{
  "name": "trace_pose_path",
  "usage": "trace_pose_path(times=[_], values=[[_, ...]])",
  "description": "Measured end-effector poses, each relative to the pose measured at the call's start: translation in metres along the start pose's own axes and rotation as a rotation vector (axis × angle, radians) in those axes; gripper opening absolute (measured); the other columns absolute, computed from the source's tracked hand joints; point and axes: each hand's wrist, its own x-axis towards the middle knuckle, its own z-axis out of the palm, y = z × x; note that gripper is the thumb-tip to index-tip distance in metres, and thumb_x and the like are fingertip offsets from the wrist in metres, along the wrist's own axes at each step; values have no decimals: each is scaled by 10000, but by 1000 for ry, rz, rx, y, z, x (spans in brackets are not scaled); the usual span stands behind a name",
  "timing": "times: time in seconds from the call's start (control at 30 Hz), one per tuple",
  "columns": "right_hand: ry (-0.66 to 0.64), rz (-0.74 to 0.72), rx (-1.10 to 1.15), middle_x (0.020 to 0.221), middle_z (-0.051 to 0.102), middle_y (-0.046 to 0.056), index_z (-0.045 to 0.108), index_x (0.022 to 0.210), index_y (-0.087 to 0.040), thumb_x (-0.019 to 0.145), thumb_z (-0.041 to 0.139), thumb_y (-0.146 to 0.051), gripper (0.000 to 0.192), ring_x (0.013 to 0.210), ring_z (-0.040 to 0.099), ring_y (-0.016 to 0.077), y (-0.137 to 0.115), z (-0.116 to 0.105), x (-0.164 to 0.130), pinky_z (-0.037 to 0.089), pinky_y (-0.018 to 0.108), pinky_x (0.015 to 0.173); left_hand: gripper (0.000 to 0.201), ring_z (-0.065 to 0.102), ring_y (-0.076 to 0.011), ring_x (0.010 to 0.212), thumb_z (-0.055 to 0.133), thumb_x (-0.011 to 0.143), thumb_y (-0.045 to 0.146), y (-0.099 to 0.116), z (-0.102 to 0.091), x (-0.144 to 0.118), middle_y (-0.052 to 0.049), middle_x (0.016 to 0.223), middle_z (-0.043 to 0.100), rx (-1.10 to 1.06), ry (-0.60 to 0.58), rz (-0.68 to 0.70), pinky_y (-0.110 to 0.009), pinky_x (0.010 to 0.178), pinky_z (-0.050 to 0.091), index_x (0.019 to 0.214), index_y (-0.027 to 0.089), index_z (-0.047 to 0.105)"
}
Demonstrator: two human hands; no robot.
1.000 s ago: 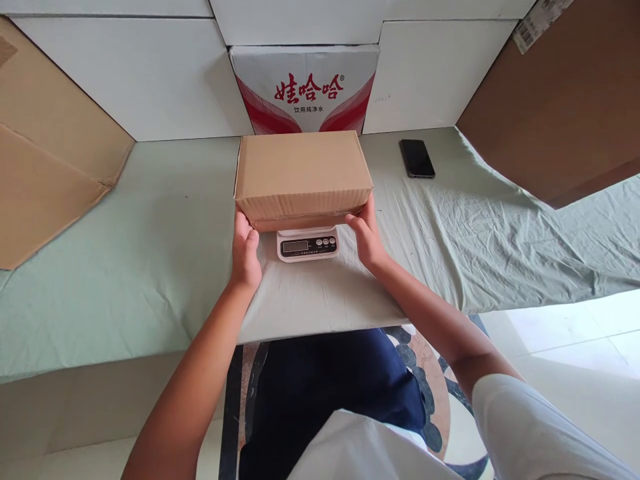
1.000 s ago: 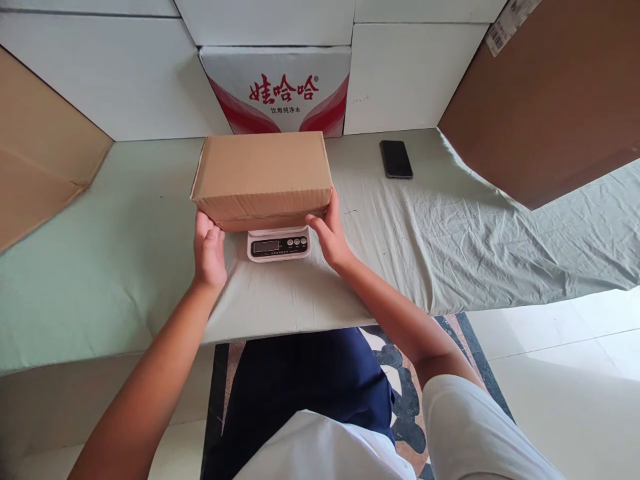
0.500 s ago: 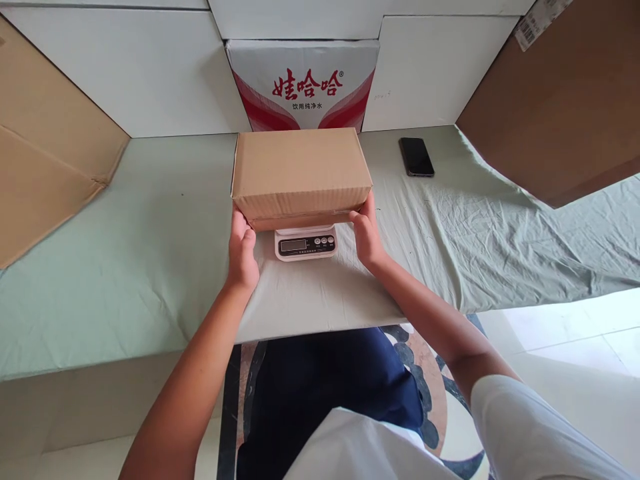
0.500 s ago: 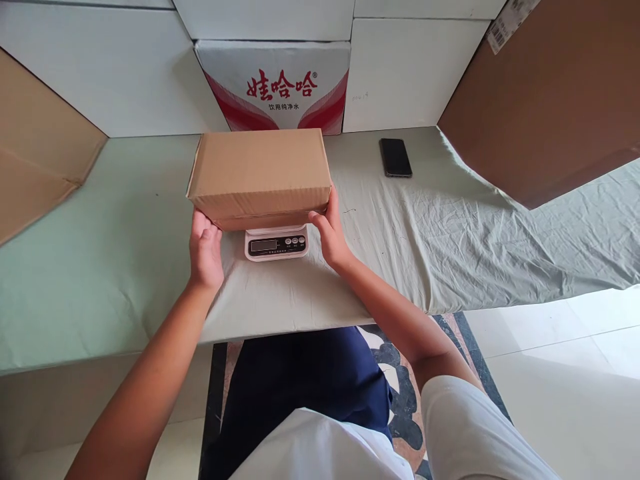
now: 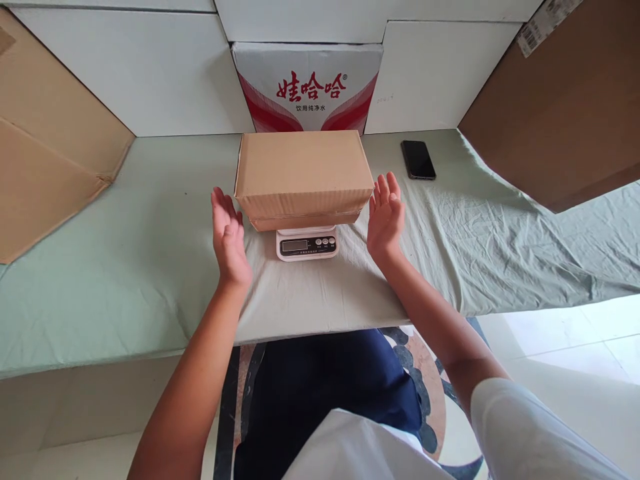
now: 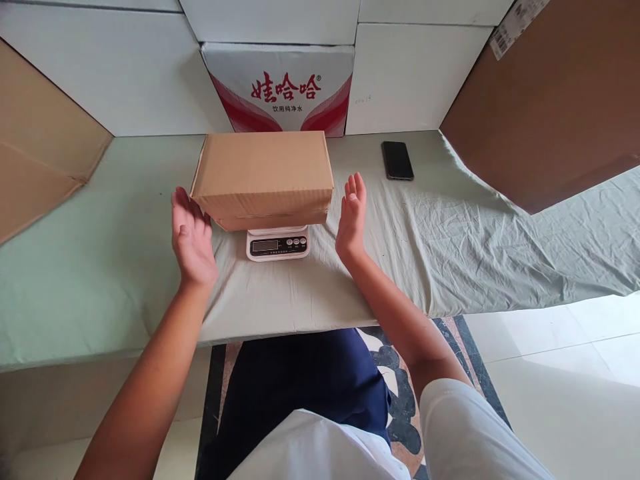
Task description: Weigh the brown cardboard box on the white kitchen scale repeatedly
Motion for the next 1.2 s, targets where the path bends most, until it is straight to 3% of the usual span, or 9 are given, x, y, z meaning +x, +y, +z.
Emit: trace_pose_path(times=[0.13, 0.3, 0.47, 0.67, 1.0, 1.2], values=[[6, 11, 54, 1719, 380, -7, 386, 1513, -406, 883, 436, -732, 710, 1674, 294, 261, 6, 4, -3, 238, 618, 1381, 643, 87, -252, 1697, 483, 969, 712, -2, -4, 1, 158, 1802, 173, 46, -15, 1, -513, 1401, 176, 1585, 552, 387], [-15, 10, 52, 1701, 400, 5, 385, 1505, -401, 890, 428, -731, 699, 1663, 316, 259, 11, 4, -3, 247, 621, 1377, 672, 115, -264, 1697, 447, 997, 688, -3, -5, 3, 78, 1814, 185, 54, 2, 19, -510, 1394, 192, 1621, 448, 379], [-27, 18, 13, 1687, 409, 7, 353, 1526, -403, 890, 389, -755, 728, 1648, 343, 249, 14, 3, -2, 269, 592, 1378, 619, 144, -255, 1688, 407, 1023, 681, -9, -6, 4, 94, 1802, 222, 38, -46, 5, -506, 1387, 232, 1607, 475, 395], [-35, 6, 3, 1629, 463, 20, 365, 1503, -410, 895, 392, -733, 688, 1609, 400, 269, 16, 2, -2, 272, 609, 1368, 642, 158, -266, 1672, 270, 1023, 753, -18, -10, 5, 137, 1785, 241, 191, -131, 64, -567, 1356, 309, 1628, 539, 291], [-29, 56, 44, 1646, 447, 30, 380, 1486, -375, 869, 416, -708, 702, 1617, 379, 270, 5, 8, -5, 255, 593, 1381, 641, 194, -283, 1669, 253, 1030, 733, -19, -10, 5, 127, 1787, 238, 186, -114, 70, -613, 1353, 296, 1630, 514, 303], [-49, 44, 8, 1639, 475, 18, 410, 1479, -399, 873, 407, -746, 698, 1598, 409, 282, 9, 5, -4, 317, 607, 1348, 698, 201, -277, 1657, 242, 997, 793, -18, -9, 6, 114, 1778, 268, 241, -123, 101, -554, 1342, 361, 1634, 515, 300]])
